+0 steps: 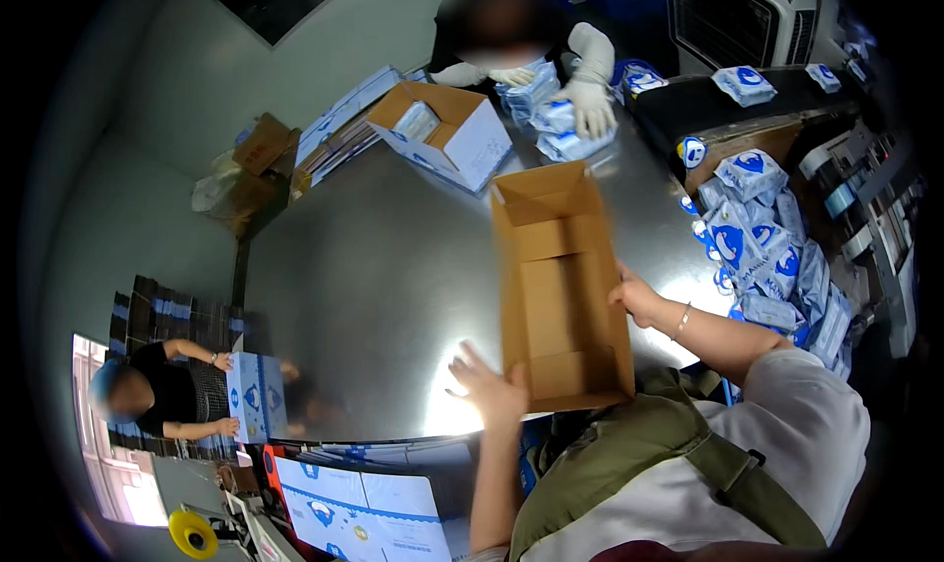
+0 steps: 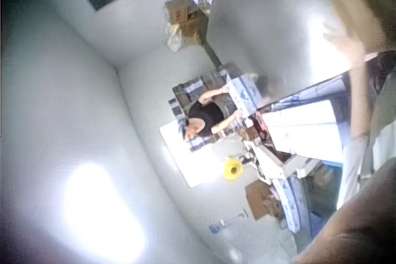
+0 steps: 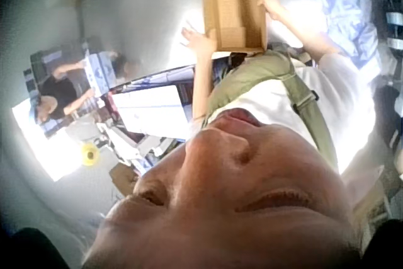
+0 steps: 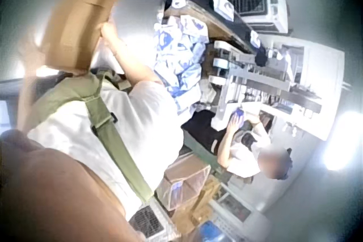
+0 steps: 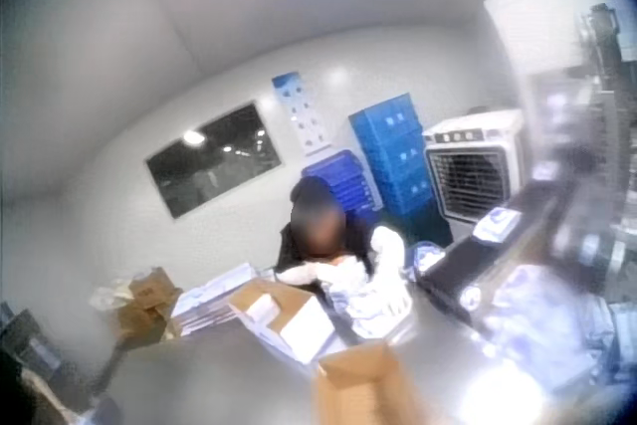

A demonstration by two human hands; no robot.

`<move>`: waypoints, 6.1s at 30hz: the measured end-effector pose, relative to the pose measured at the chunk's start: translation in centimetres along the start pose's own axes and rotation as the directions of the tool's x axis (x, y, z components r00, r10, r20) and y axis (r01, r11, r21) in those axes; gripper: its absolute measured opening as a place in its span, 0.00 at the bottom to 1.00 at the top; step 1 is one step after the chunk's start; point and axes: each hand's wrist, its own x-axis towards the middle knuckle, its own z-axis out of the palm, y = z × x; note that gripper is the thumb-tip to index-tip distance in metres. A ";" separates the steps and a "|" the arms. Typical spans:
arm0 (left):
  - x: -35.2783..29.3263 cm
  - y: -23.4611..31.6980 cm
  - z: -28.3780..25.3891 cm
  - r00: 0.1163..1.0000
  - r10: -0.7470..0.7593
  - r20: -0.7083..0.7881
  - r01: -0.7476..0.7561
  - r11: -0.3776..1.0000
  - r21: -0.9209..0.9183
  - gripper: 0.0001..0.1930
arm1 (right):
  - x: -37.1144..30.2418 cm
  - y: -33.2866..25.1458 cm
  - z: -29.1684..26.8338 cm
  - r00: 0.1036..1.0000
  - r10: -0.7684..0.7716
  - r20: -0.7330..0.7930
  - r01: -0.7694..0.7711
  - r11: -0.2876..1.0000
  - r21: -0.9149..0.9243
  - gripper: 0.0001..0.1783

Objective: The person packs blue packages into cardboard boxes, placing the packages in rows inside the boxes and then moving the filled boxes aside.

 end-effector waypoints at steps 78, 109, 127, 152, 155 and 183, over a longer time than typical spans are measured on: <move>8.9 -13.7 0.2 0.978 -0.204 0.048 0.197 0.972 0.129 0.13 | 1.7 5.7 12.2 0.392 -0.365 0.844 0.907 0.002 -0.421 0.35; 1.6 2.4 17.6 0.789 -0.041 0.612 0.024 0.999 0.036 0.50 | 31.3 -21.0 -18.3 0.887 -0.446 0.121 -0.049 -0.352 -0.935 0.39; -5.7 -6.3 17.3 0.923 0.279 0.266 -0.155 0.901 -0.405 0.27 | -4.6 5.4 -6.0 0.852 -0.379 0.361 0.241 -0.328 -0.913 0.57; -0.8 4.0 11.7 0.731 0.664 0.156 -0.653 0.748 -0.120 0.57 | 5.0 2.7 3.0 0.926 0.257 0.276 0.284 0.007 -0.959 0.54; 0.2 5.4 10.5 0.736 0.626 0.259 -0.632 0.772 -0.071 0.57 | 7.6 3.6 -2.9 0.831 -0.081 0.551 0.534 0.394 -0.748 0.47; 1.1 4.7 12.3 0.761 0.568 0.314 -0.556 0.820 -0.135 0.42 | 24.5 -17.7 -16.9 0.898 -0.438 0.029 -0.042 -0.152 -0.988 0.31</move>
